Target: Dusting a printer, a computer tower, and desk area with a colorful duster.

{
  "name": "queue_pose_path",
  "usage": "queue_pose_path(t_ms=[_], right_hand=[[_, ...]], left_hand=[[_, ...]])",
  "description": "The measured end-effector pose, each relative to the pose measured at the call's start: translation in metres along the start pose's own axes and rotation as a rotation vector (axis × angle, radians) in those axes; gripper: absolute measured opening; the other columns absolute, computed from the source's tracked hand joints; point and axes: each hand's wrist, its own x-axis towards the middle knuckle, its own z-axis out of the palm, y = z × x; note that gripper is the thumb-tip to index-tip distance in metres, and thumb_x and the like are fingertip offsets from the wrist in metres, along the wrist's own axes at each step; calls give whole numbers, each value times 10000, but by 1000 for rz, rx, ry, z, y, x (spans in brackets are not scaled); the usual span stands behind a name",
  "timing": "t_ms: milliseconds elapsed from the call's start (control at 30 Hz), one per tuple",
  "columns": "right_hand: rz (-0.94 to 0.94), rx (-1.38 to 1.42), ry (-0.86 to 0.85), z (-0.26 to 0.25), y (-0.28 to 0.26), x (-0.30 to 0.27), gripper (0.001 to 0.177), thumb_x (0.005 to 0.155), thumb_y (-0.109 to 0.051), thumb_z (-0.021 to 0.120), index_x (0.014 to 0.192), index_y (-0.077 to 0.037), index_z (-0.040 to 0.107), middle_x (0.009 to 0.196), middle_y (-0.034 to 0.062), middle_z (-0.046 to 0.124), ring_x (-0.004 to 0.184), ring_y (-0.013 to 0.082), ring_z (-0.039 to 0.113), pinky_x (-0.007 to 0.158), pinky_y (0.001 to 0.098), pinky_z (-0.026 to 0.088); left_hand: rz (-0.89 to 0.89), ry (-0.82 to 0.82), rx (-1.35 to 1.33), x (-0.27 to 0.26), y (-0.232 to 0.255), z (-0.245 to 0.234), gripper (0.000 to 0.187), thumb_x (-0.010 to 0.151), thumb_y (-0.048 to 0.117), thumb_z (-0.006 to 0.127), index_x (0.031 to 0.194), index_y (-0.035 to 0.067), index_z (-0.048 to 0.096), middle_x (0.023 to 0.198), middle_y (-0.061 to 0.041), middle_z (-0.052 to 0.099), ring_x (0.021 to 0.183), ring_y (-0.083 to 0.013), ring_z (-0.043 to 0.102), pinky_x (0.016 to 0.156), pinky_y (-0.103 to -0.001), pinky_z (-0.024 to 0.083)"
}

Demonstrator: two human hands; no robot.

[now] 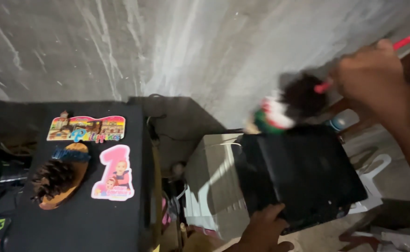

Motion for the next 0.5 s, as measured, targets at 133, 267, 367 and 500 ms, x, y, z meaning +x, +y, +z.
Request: queue_pose_path(t_ms=[133,267,367,500], right_hand=[[-29,-21,-64,22,-8,15,169,814,-370,747,964,-339,818,846,-37,746,890,131,706,996,389,434],[-41,341,-2,28,-2,23,131,890,-328,732,968,-305,835,854,-5,761,901,189,706,1010,441,419],[-47,205,-45,28,9,26,175,887,-380,720,1016,-329,826,884,-12,767,921,186,713,985,460,416],[-56,-147,-197,16,8,27,272,922,-336,696,1159,-436,785,959,-70,786,931,112,740,986,398,443]], left_hand=[[-12,28,11,-3,-1,-2,528,926,503,706,1063,-7,733,1691,-290,402,1539,-491,374,1159,-634,327],[-10,-7,-101,-2,2,-8,535,965,493,697,1175,1,714,1685,-284,383,1528,-476,369,1172,-606,317],[-8,34,-105,-3,7,-11,569,954,508,672,1205,-2,698,1652,-274,397,1530,-465,384,1175,-583,333],[-7,29,-107,-3,3,-10,595,1044,570,610,1190,0,701,1613,-272,405,1548,-463,384,1203,-585,321]])
